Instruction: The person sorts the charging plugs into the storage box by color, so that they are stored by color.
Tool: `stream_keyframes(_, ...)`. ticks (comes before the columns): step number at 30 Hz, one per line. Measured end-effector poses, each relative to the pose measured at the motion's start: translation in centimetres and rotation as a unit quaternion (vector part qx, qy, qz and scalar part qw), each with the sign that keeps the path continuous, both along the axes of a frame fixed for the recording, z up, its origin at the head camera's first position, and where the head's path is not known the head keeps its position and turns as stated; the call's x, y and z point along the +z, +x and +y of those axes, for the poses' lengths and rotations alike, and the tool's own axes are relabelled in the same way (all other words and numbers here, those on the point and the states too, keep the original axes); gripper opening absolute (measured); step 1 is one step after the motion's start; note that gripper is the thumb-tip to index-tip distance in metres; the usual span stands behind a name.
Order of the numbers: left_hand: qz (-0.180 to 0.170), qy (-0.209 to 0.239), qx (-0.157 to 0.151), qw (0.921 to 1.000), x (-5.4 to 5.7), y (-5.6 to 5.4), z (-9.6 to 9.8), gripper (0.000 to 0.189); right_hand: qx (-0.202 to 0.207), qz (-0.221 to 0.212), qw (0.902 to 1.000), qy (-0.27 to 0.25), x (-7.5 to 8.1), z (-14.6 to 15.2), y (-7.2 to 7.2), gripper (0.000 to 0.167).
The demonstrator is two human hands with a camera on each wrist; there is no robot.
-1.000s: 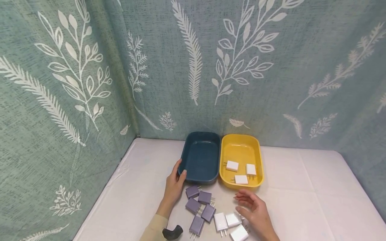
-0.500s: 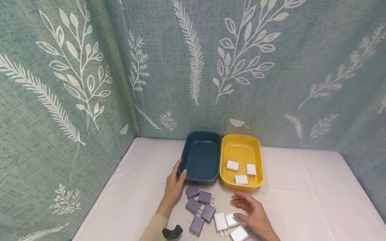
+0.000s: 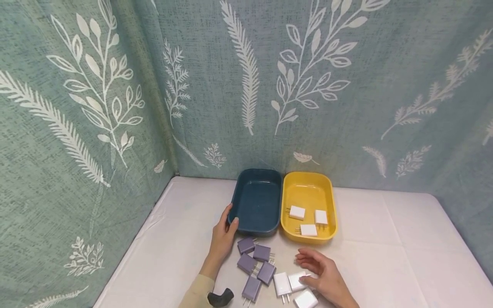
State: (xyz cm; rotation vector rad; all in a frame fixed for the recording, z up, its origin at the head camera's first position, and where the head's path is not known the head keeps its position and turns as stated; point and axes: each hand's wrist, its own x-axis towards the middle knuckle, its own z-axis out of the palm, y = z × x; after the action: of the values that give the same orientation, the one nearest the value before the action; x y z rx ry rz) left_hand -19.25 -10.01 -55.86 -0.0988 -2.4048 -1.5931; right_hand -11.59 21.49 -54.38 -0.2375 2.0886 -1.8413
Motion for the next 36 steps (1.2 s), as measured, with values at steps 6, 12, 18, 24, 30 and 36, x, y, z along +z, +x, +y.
stream_keyframes(6,0.005,0.002,-0.003,1.0000,0.0,0.1,0.0,0.054,0.019,-0.020,0.9996,0.000,-0.1,0.1,0.1,0.074)
stream_keyframes(12,0.004,0.004,-0.003,1.0000,-0.3,0.1,0.0,0.054,0.037,-0.027,0.9990,-0.001,-0.2,0.4,0.0,0.077)
stream_keyframes(18,-0.001,0.007,0.000,1.0000,-0.4,0.1,0.1,0.055,0.116,-0.002,0.9931,-0.018,-0.5,1.5,-0.3,0.078)
stream_keyframes(24,-0.004,0.007,0.001,1.0000,-0.4,0.1,0.1,0.055,0.122,-0.007,0.9924,-0.015,-0.7,1.9,-0.4,0.078)
stream_keyframes(30,-0.005,0.006,0.001,1.0000,-0.3,0.0,0.1,0.055,0.010,0.052,0.9979,0.036,-0.8,1.3,-0.2,0.071)
stream_keyframes(36,0.003,0.011,-0.001,0.9999,-0.2,-0.1,0.1,0.055,-0.092,0.157,0.9782,0.099,-1.0,0.8,-0.3,0.067)
